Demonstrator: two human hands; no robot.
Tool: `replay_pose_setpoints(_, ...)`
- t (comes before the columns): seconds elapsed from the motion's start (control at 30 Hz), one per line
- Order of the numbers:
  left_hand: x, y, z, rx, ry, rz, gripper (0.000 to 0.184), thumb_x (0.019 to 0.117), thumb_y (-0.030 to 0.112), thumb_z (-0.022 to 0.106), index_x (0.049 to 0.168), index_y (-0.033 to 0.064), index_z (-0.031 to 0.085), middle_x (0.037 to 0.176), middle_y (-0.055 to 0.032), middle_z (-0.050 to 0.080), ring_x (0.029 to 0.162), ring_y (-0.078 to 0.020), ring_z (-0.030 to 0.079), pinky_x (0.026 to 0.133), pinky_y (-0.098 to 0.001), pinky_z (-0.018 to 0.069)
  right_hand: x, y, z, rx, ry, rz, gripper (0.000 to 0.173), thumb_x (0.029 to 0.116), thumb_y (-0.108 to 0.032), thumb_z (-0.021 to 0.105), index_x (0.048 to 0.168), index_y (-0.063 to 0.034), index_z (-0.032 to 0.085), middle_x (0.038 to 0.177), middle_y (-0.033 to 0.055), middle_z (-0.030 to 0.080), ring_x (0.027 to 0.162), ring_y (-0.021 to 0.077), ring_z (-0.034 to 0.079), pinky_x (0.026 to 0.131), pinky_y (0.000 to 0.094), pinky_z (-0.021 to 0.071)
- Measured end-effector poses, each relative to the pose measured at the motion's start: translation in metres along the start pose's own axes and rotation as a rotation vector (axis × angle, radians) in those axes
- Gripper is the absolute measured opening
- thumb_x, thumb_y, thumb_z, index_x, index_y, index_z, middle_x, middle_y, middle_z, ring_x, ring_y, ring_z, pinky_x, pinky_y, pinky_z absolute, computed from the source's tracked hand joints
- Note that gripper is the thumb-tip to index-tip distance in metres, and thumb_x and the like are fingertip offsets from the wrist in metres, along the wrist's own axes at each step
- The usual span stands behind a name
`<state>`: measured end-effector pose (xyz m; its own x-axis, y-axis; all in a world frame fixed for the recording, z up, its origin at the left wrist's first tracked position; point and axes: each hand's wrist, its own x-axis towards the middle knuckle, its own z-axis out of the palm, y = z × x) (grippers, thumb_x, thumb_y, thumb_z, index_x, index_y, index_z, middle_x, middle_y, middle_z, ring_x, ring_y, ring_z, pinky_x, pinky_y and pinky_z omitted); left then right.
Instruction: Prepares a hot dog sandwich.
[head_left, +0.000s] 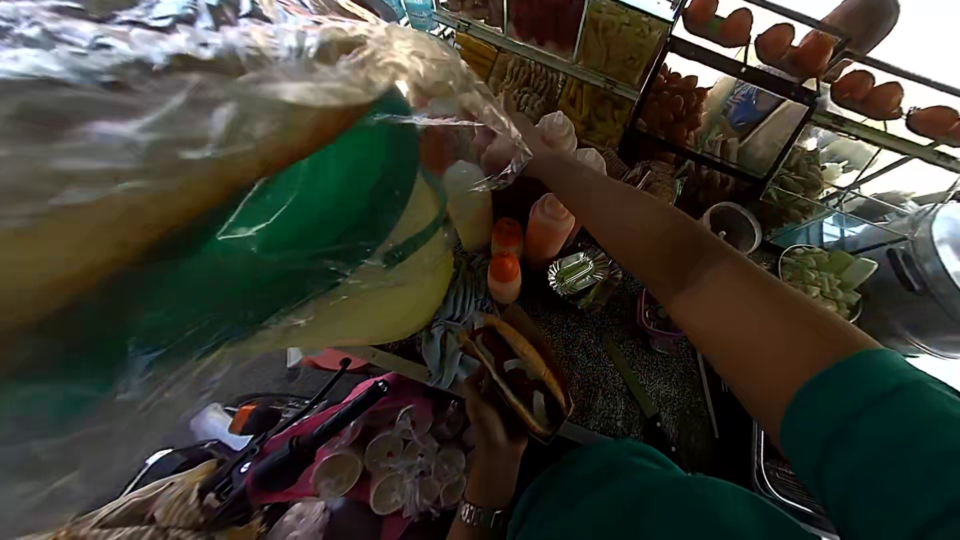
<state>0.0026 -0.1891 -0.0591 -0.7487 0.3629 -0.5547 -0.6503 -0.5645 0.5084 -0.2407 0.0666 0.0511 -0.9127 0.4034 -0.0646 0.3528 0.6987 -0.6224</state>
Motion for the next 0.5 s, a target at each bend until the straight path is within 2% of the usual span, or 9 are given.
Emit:
replay_pose_setpoints(0.1,0.011,-0.014,-0.011,0.196,0.022,0.032,0.049,0.1109,0.031,0.012,0.109,0.0091,0.055,0.080,-0.0017,0.070,0.073,-0.0105,0.071,0.063,-0.0292,0.0615,-0.006,0.003,0.008,-0.005,-0.054,0.023,0.099,0.0840,-0.015,0.077,0.160,-0.0008,0.015,0.131,0.0247,0.062,0.120,0.0365,0.062,0.100,0.0517,0.0503)
replay_pose_setpoints(0.17,0.020,-0.023,-0.013,0.268,0.015,0.034,0.047,0.1108,0.030,0.013,0.114,0.0075,0.054,0.082,-0.0022,0.069,0.074,-0.0100,0.070,0.065,-0.0292,0.0608,-0.009,0.005,0.009,-0.024,-0.108,0.002,0.093,0.0906,-0.013,0.071,0.161,0.0032,0.013,0.139,0.0271,0.057,0.130,0.0369,0.056,0.108,0.0490,0.0449)
replay_pose_setpoints(0.23,0.030,-0.030,-0.010,0.318,-0.004,0.032,0.048,0.1113,0.030,0.013,0.123,0.0059,0.052,0.090,-0.0043,0.068,0.080,-0.0114,0.070,0.070,-0.0310,0.0607,-0.015,0.002,0.002,-0.044,-0.144,-0.042,0.092,0.0917,-0.011,0.071,0.161,0.0043,0.012,0.146,0.0293,0.050,0.135,0.0389,0.052,0.111,0.0497,0.0436)
replay_pose_setpoints(0.33,0.044,-0.040,-0.003,0.393,0.008,0.039,0.047,0.1116,0.030,0.014,0.128,0.0047,0.050,0.096,-0.0057,0.067,0.084,-0.0114,0.069,0.073,-0.0313,0.0596,-0.059,-0.007,-0.033,-0.023,-0.064,-0.192,0.067,0.0967,-0.016,0.068,0.154,0.0008,0.038,0.148,0.0246,0.049,0.131,0.0342,0.055,0.108,0.0450,0.0457)
replay_pose_setpoints(0.37,0.049,-0.043,-0.001,0.400,0.020,0.037,0.047,0.1119,0.031,0.015,0.129,0.0048,0.050,0.097,-0.0064,0.067,0.086,-0.0119,0.069,0.074,-0.0319,0.0596,-0.088,-0.002,-0.046,0.039,0.009,-0.249,0.050,0.1005,-0.019,0.064,0.145,0.0011,0.051,0.139,0.0224,0.057,0.122,0.0311,0.060,0.103,0.0436,0.0493)
replay_pose_setpoints(0.4,0.054,-0.045,0.000,0.417,0.017,0.040,0.048,0.1117,0.031,0.015,0.133,0.0049,0.049,0.102,-0.0072,0.067,0.089,-0.0123,0.069,0.078,-0.0325,0.0594,-0.123,0.010,-0.053,0.100,0.090,-0.271,0.035,0.1042,-0.023,0.058,0.128,0.0014,0.062,0.123,0.0193,0.064,0.108,0.0275,0.065,0.093,0.0430,0.0523)
replay_pose_setpoints(0.43,0.058,-0.047,0.000,0.456,0.006,0.052,0.049,0.1112,0.030,0.014,0.139,0.0045,0.046,0.109,-0.0079,0.066,0.095,-0.0119,0.068,0.082,-0.0322,0.0585,-0.159,0.030,-0.052,0.146,0.145,-0.228,0.036,0.1072,-0.032,0.052,0.111,0.0004,0.068,0.105,0.0149,0.066,0.092,0.0241,0.065,0.083,0.0429,0.0525)
replay_pose_setpoints(0.47,0.061,-0.049,-0.001,0.502,-0.010,0.067,0.051,0.1109,0.029,0.013,0.144,0.0038,0.042,0.118,-0.0092,0.064,0.102,-0.0116,0.066,0.087,-0.0318,0.0571,-0.194,0.057,-0.042,0.160,0.137,-0.128,0.048,0.1090,-0.042,0.044,0.099,-0.0012,0.069,0.090,0.0120,0.064,0.080,0.0232,0.063,0.073,0.0441,0.0523)
replay_pose_setpoints(0.5,0.066,-0.051,-0.002,0.544,-0.015,0.083,0.051,0.1107,0.028,0.014,0.147,0.0033,0.039,0.124,-0.0103,0.062,0.107,-0.0115,0.065,0.090,-0.0313,0.0560,-0.227,0.087,-0.022,0.152,0.034,0.000,0.059,0.1102,-0.048,0.034,0.094,-0.0006,0.065,0.085,0.0145,0.062,0.076,0.0275,0.063,0.069,0.0483,0.0534)
